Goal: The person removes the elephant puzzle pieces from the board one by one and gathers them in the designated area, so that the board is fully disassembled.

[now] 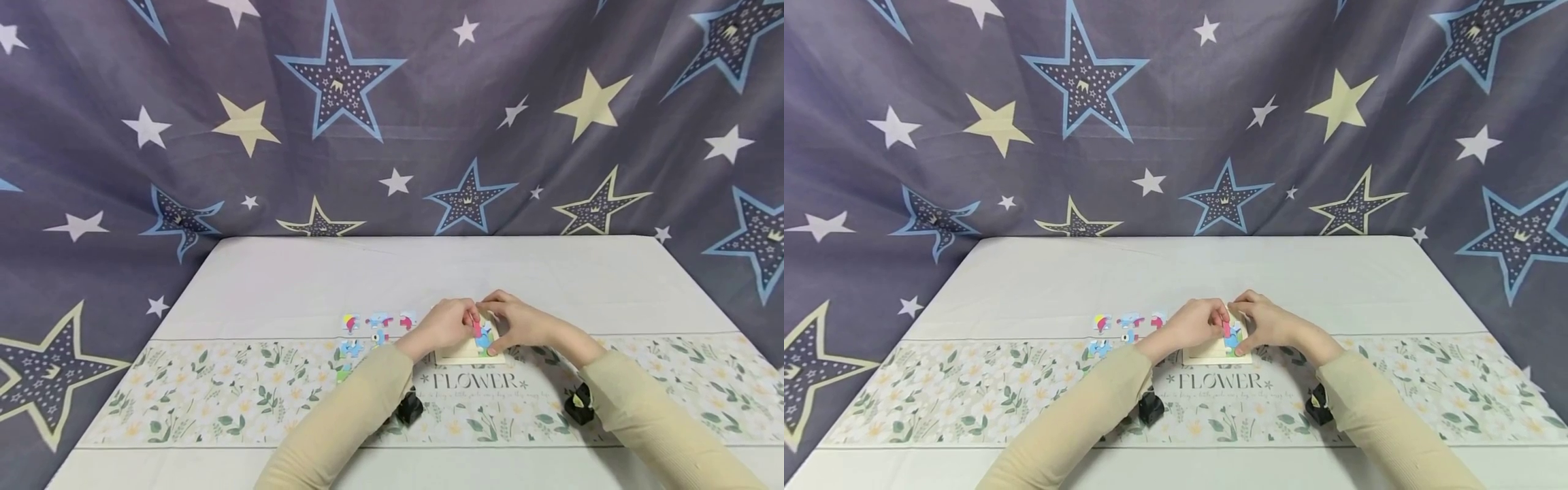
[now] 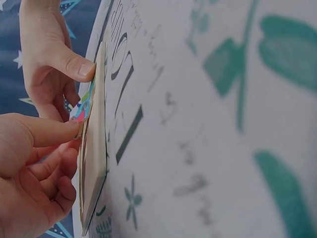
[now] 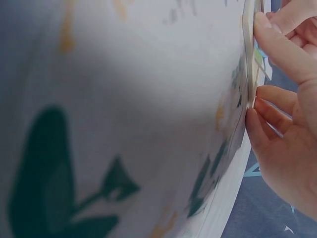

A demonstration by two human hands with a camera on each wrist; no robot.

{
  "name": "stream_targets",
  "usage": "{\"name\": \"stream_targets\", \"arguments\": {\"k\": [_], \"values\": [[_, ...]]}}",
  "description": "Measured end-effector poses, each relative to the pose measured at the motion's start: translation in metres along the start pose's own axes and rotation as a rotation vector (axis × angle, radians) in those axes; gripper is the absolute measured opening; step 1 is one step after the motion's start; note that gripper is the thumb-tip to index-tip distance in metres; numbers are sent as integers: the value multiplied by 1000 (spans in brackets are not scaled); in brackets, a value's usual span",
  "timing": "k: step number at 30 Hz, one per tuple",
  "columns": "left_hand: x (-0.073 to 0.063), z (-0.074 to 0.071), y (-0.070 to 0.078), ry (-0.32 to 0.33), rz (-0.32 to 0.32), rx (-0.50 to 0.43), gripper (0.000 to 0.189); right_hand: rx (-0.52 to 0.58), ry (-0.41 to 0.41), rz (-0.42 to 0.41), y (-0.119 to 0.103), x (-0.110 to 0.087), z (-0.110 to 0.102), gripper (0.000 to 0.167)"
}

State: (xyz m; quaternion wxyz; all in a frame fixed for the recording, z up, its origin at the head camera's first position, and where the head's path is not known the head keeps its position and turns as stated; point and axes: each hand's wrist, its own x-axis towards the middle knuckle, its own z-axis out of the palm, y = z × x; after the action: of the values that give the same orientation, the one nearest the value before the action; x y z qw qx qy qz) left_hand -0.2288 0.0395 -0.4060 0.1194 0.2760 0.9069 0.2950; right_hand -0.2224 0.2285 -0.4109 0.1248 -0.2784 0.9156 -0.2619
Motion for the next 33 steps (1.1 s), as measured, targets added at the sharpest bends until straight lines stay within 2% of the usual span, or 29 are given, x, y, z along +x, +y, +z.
{"name": "stream_targets", "arguments": {"k": [11, 21, 27, 33], "values": [[-1, -2, -1, 2, 41, -40, 13, 10, -4, 2, 0, 0, -1, 83], [-5, -11, -1, 12, 45, -79, 13, 2, 3, -12, 0, 1, -1, 85], [-9, -21, -8, 46, 35, -76, 17, 25, -5, 13, -1, 1, 0, 89], [-14, -30, -19, 70, 14, -99, 11, 69, -15, 54, -2, 1, 1, 92]]}}
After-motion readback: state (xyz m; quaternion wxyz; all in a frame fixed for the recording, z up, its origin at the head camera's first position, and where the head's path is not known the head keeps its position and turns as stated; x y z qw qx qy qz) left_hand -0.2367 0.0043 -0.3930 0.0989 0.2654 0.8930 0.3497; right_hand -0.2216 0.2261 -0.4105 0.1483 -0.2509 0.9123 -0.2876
